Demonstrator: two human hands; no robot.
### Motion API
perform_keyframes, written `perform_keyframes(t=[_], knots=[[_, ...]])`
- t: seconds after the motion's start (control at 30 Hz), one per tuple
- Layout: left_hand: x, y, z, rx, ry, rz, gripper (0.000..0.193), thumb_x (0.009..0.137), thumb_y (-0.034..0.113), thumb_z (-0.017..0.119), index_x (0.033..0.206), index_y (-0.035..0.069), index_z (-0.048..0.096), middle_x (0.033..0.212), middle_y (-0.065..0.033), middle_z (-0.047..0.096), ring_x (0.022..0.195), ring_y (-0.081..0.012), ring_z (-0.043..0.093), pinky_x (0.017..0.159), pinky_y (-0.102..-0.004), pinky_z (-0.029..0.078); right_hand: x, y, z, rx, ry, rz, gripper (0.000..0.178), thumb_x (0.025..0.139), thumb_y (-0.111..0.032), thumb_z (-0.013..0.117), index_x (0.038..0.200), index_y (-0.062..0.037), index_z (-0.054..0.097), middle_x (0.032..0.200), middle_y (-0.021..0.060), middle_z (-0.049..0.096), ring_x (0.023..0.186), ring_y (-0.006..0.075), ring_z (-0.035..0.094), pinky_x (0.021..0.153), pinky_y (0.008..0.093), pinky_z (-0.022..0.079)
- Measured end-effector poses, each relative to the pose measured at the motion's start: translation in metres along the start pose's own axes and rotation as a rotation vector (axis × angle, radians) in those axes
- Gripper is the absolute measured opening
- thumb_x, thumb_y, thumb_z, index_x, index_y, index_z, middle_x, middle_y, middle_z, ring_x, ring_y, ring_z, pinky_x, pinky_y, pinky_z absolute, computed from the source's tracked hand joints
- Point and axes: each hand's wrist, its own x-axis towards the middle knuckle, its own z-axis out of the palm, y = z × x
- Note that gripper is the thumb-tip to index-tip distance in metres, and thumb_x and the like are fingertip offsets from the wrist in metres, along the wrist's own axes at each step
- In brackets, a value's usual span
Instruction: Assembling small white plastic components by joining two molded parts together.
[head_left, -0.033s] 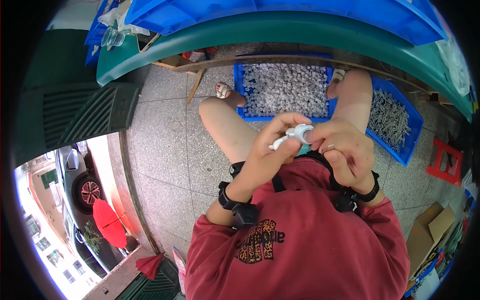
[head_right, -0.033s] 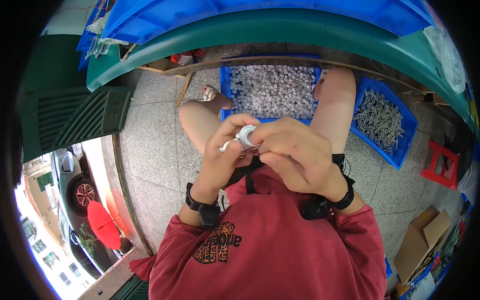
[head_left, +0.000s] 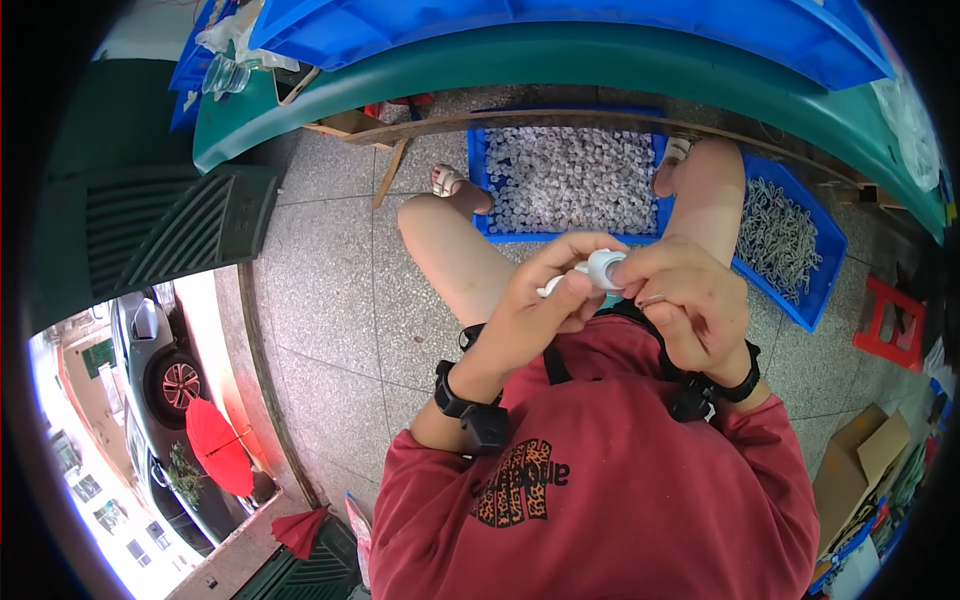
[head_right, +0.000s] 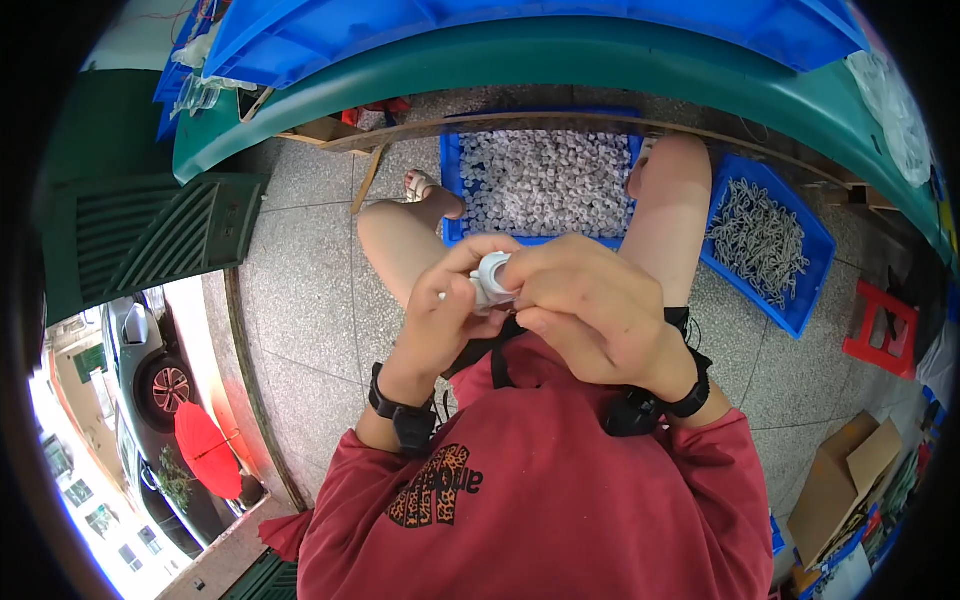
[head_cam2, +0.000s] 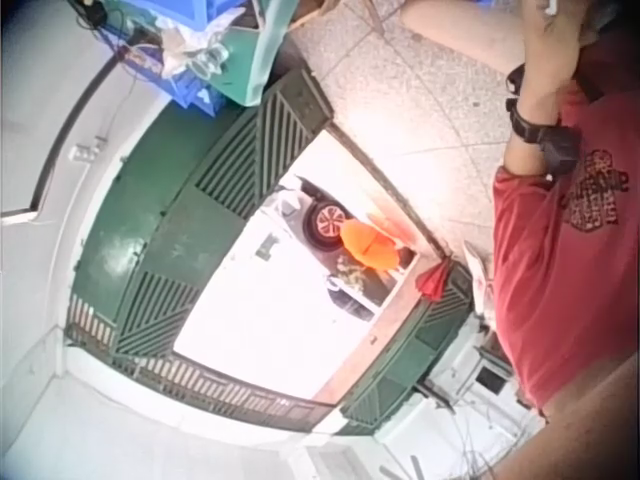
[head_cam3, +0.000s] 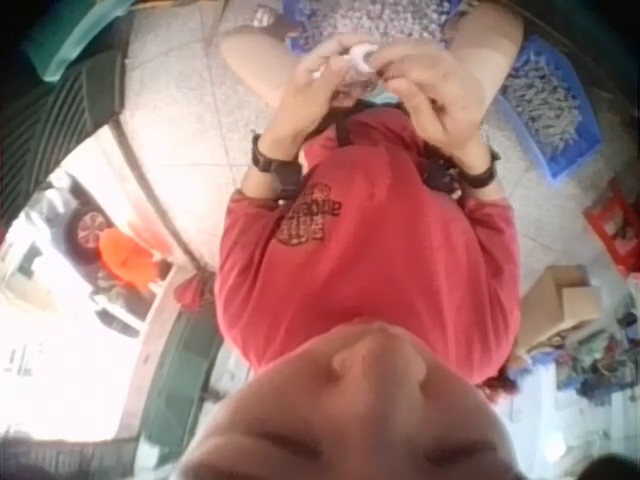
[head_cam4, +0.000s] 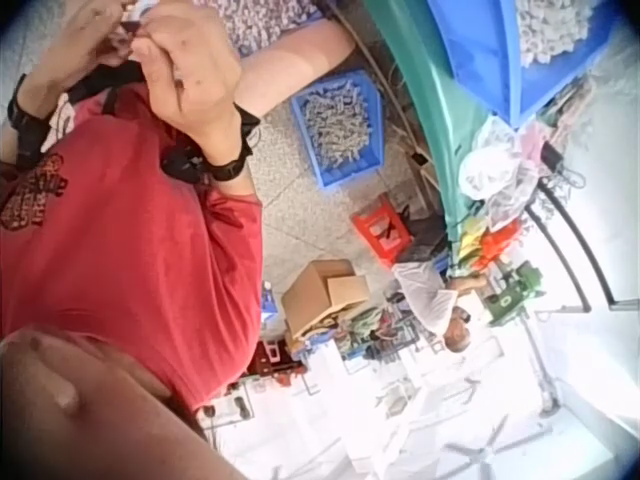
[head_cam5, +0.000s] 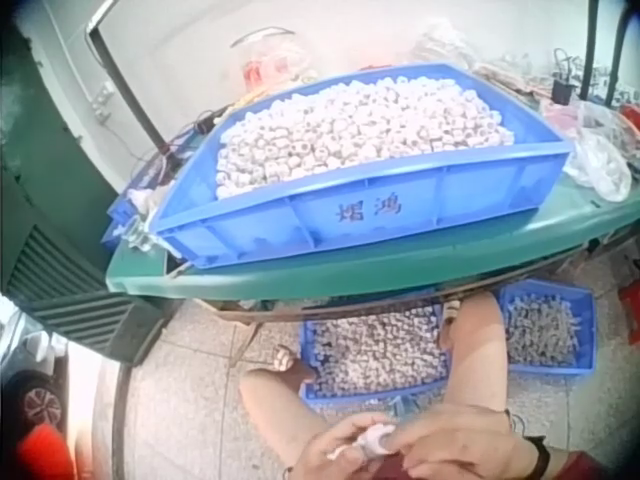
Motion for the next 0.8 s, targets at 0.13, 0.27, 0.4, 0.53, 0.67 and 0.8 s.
perform_keyframes(t=[0.13,0.27,0.4,0.53,0.67,0.8], knots=[[-0.001,0.003,0.000,-0.204,0.006,-0.244,0.031,0.089,0.021,0.051,0.115,0.004,0.046,0.083,0.0007,0.048,0.062,-0.0024,0.037,0.048,-0.0149,0.027,0.005,-0.003,-0.005,-0.047,-0.157,-0.020,0.010,0.076,0.001,0.058,0.084,0.0029,0.054,0.084,0.0176,0.060,0.070,0.0245,0.059,0.061,0.0306,0.048],[-0.003,0.004,0.001,-0.095,-0.013,-0.072,0.032,0.087,0.017,0.054,0.115,0.004,0.048,0.093,-0.0017,0.051,0.074,-0.0068,0.046,0.060,-0.0169,0.037,-0.006,-0.001,-0.002,0.300,0.091,0.111,0.006,0.083,0.000,0.049,0.086,0.0047,0.051,0.089,0.0205,0.058,0.069,0.0202,0.056,0.063,0.0300,0.048],[0.001,0.009,0.005,0.273,-0.026,0.205,0.034,0.083,0.012,0.059,0.114,0.003,0.050,0.102,-0.0057,0.051,0.092,-0.0133,0.049,0.077,-0.0237,0.039,-0.008,-0.001,-0.004,0.259,0.114,0.130,0.007,0.085,0.001,0.046,0.088,0.0051,0.051,0.089,0.0208,0.058,0.070,0.0174,0.054,0.064,0.0278,0.046],[0.000,0.007,0.004,0.263,-0.021,0.246,0.035,0.079,0.008,0.062,0.112,0.002,0.053,0.107,-0.0086,0.051,0.100,-0.0174,0.047,0.086,-0.0287,0.036,-0.010,-0.006,-0.004,0.134,0.137,0.151,0.005,0.081,0.002,0.051,0.085,0.0044,0.053,0.082,0.0174,0.059,0.066,0.0178,0.055,0.060,0.0267,0.045],[0.000,0.008,0.006,0.250,-0.012,0.290,0.035,0.077,0.008,0.064,0.109,0.002,0.053,0.108,-0.0090,0.050,0.100,-0.0175,0.048,0.085,-0.0291,0.037,-0.004,-0.009,0.001,-0.084,0.087,0.140,0.007,0.073,0.004,0.060,0.077,0.0028,0.055,0.071,0.0111,0.058,0.059,0.0198,0.055,0.053,0.0264,0.043],[-0.004,0.007,0.008,0.189,0.012,0.267,0.035,0.076,0.007,0.065,0.109,0.002,0.053,0.108,-0.0092,0.050,0.100,-0.0176,0.048,0.085,-0.0289,0.038,0.000,-0.010,0.004,-0.119,0.037,0.071,0.009,0.071,0.004,0.061,0.076,0.0023,0.055,0.070,0.0110,0.058,0.059,0.0201,0.055,0.052,0.0270,0.043]])
